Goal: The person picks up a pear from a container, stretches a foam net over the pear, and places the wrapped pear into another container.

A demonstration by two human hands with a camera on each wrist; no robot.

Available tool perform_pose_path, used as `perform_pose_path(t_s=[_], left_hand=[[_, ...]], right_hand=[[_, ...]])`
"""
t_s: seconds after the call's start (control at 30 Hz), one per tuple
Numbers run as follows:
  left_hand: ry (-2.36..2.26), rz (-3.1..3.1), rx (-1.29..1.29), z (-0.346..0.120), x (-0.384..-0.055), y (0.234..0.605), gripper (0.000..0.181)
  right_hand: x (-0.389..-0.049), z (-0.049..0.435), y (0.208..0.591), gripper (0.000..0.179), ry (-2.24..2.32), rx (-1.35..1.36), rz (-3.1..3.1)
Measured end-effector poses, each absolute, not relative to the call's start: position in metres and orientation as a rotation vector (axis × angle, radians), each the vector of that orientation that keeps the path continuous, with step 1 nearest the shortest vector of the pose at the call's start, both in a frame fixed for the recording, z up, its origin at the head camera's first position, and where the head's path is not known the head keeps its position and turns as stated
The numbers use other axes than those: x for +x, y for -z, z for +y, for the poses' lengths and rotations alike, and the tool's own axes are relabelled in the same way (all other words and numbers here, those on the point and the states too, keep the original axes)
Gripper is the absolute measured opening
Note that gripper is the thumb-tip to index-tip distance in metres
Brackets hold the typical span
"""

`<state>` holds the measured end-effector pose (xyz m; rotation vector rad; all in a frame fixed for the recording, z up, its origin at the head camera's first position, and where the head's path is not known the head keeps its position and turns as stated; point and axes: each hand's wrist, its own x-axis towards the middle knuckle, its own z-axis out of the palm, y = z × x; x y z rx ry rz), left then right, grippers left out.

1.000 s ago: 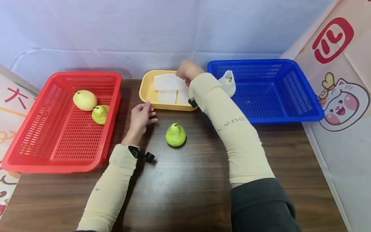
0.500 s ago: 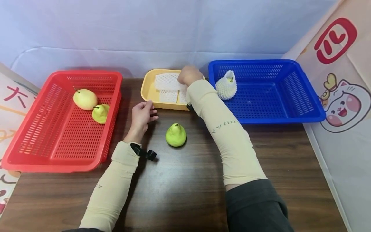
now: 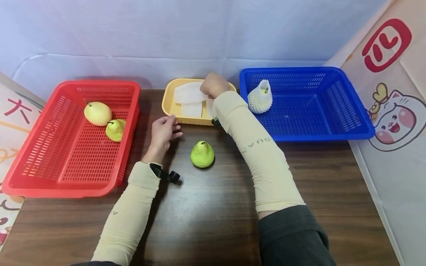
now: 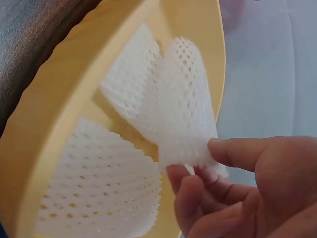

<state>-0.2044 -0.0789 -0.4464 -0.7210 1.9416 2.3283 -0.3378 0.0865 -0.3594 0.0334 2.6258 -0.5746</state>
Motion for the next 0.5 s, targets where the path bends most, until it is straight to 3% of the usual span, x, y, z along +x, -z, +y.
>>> perform_pose_path(t_s=[0.2,0.5], left_hand=[[-2.345,1.923,-0.72,-0.079,-0.204,0.447,0.025],[-2.335,1.928,-0.721,-0.082,-0.205,0.447,0.022]], right_hand=[[-0.341,0.088,0.359,0.038,0.568,-0.074,2.663],[-0.34,0.088,0.348,0.037,0.65,-0.111,2.636]])
